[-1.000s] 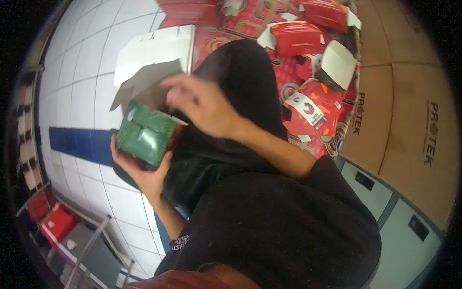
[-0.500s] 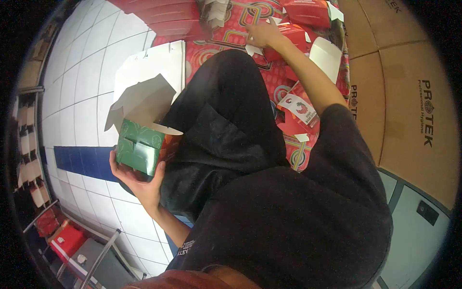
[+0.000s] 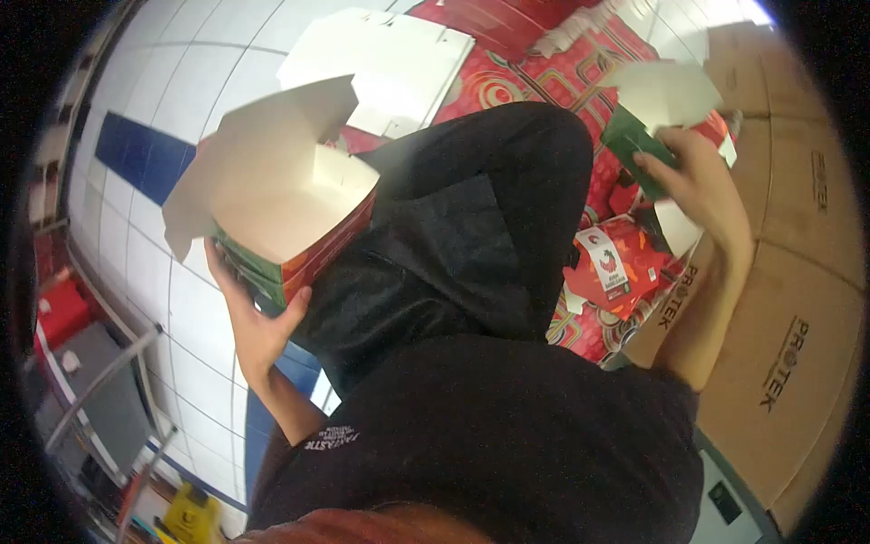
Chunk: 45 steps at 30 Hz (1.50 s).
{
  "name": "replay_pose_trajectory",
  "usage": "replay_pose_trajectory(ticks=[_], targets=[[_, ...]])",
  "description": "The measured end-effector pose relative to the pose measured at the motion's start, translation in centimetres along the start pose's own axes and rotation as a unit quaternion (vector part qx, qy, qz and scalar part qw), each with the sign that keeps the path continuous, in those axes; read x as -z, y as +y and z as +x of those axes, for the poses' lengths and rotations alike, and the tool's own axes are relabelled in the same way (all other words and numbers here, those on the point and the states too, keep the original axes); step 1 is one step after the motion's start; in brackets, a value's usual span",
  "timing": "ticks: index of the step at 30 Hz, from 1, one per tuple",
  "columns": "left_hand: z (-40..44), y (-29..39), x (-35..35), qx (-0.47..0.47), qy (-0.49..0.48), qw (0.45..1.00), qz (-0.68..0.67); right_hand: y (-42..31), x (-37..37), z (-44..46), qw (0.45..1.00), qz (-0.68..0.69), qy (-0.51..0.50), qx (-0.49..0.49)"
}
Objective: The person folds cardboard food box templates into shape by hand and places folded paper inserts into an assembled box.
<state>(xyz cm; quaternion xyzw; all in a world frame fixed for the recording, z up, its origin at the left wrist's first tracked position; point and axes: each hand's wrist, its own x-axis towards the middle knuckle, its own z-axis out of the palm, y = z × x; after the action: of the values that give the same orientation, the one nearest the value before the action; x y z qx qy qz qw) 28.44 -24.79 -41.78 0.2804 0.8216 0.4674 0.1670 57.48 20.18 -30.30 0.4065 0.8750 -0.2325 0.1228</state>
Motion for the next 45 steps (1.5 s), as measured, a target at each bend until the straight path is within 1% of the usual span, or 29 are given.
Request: replay_pose_trajectory(ticks=[1, 3, 4, 5, 6, 7, 10, 12, 13, 15, 16, 18, 20, 21, 23, 25, 26, 29, 31, 33, 34, 36, 38, 40, 42, 43, 45], targets=[[0.1, 0.1, -0.1, 0.01, 0.01, 1.0, -0.002, -2.3, 0.6, -2.4, 0.991, 0.136, -0.012, 0.01], [0.5, 0.2, -0.5, 0.005, 0.005, 1.0, 0.024, -6.5, 0.4, -5.8, 0.969, 0.234, 0.032, 0.07], [0.7, 0.2, -0.6, -0.009, 0.011, 0.999, 0.046, -7.9, -0.8, -6.1, 0.969, 0.232, 0.027, 0.075], [0.9, 0.4, -0.7, -0.008, 0.015, 0.999, 0.048, -9.0, -2.6, -6.3, 0.941, 0.297, 0.074, 0.143], [1.0, 0.7, -0.8, -0.032, 0.013, 0.998, 0.057, -10.1, -4.3, -5.9, 0.921, 0.327, 0.088, 0.194], [1.1, 1.0, -0.9, -0.056, 0.011, 0.996, 0.068, -11.8, -5.6, -5.2, 0.903, 0.349, 0.085, 0.238], [1.0, 1.9, -1.5, -0.064, 0.018, 0.995, 0.076, -15.9, -9.0, -2.4, 0.859, 0.395, 0.049, 0.323], [1.0, 2.2, -2.0, -0.069, 0.015, 0.995, 0.075, -17.3, -11.0, -0.6, 0.839, 0.432, 0.012, 0.332], [0.9, 2.0, -2.2, -0.069, 0.017, 0.994, 0.078, -17.9, -12.0, 0.4, 0.837, 0.434, 0.01, 0.333], [0.7, 1.7, -2.6, -0.076, 0.015, 0.992, 0.101, -18.6, -13.8, 1.7, 0.822, 0.474, -0.02, 0.315], [0.9, 2.0, -2.7, -0.075, 0.006, 0.993, 0.095, -18.9, -14.5, 2.0, 0.821, 0.475, -0.02, 0.315], [1.0, 2.0, -2.9, -0.081, 0.003, 0.991, 0.105, -19.2, -15.4, 2.3, 0.798, 0.498, 0.007, 0.338], [1.0, 2.1, -3.0, -0.085, 0.003, 0.99, 0.116, -19.1, -14.8, 1.6, 0.79, 0.513, 0.02, 0.334], [1.0, 2.3, -3.1, -0.071, 0.002, 0.99, 0.122, -19.0, -14.4, 1.1, 0.783, 0.527, 0.033, 0.329], [1.1, 2.3, -3.2, -0.059, 0.0, 0.99, 0.127, -19.1, -14.4, 1.0, 0.789, 0.525, 0.019, 0.317], [1.3, 2.2, -3.4, -0.084, -0.009, 0.989, 0.123, -19.3, -15.9, 1.8, 0.821, 0.466, 0.005, 0.331], [1.4, 2.3, -3.4, -0.086, -0.008, 0.989, 0.123, -19.3, -16.7, 2.2, 0.833, 0.431, 0.022, 0.347], [1.4, 2.5, -3.3, -0.075, -0.028, 0.99, 0.115, -20.1, -18.8, 2.1, 0.845, 0.414, 0.052, 0.336], [1.5, 2.6, -3.6, -0.078, -0.034, 0.991, 0.1, -20.7, -19.3, 1.7, 0.844, 0.418, 0.063, 0.329], [1.6, 2.8, -4.0, -0.089, -0.028, 0.989, 0.111, -20.8, -19.7, 1.4, 0.856, 0.424, 0.026, 0.293], [1.5, 3.1, -4.3, -0.083, -0.014, 0.991, 0.101, -20.8, -19.9, 1.3, 0.856, 0.425, 0.027, 0.293], [1.6, 3.3, -5.0, -0.078, -0.001, 0.993, 0.093, -20.9, -20.5, 1.2, 0.854, 0.401, 0.049, 0.327], [1.7, 2.8, -5.7, -0.093, 0.036, 0.989, 0.107, -21.2, -20.4, 1.2, 0.849, 0.417, 0.046, 0.32], [1.8, 2.8, -5.7, -0.097, 0.037, 0.989, 0.107, -21.2, -20.2, 1.1, 0.845, 0.432, 0.044, 0.313], [1.8, 2.9, -5.9, -0.104, 0.037, 0.988, 0.106, -21.0, -20.0, 1.2, 0.865, 0.39, 0.017, 0.316], [1.7, 2.8, -6.1, -0.103, 0.042, 0.988, 0.103, -20.8, -19.7, 1.3, 0.865, 0.39, 0.018, 0.316], [1.6, 2.7, -6.3, -0.103, 0.046, 0.988, 0.101, -20.4, -19.2, 1.6, 0.868, 0.377, -0.052, 0.32]])
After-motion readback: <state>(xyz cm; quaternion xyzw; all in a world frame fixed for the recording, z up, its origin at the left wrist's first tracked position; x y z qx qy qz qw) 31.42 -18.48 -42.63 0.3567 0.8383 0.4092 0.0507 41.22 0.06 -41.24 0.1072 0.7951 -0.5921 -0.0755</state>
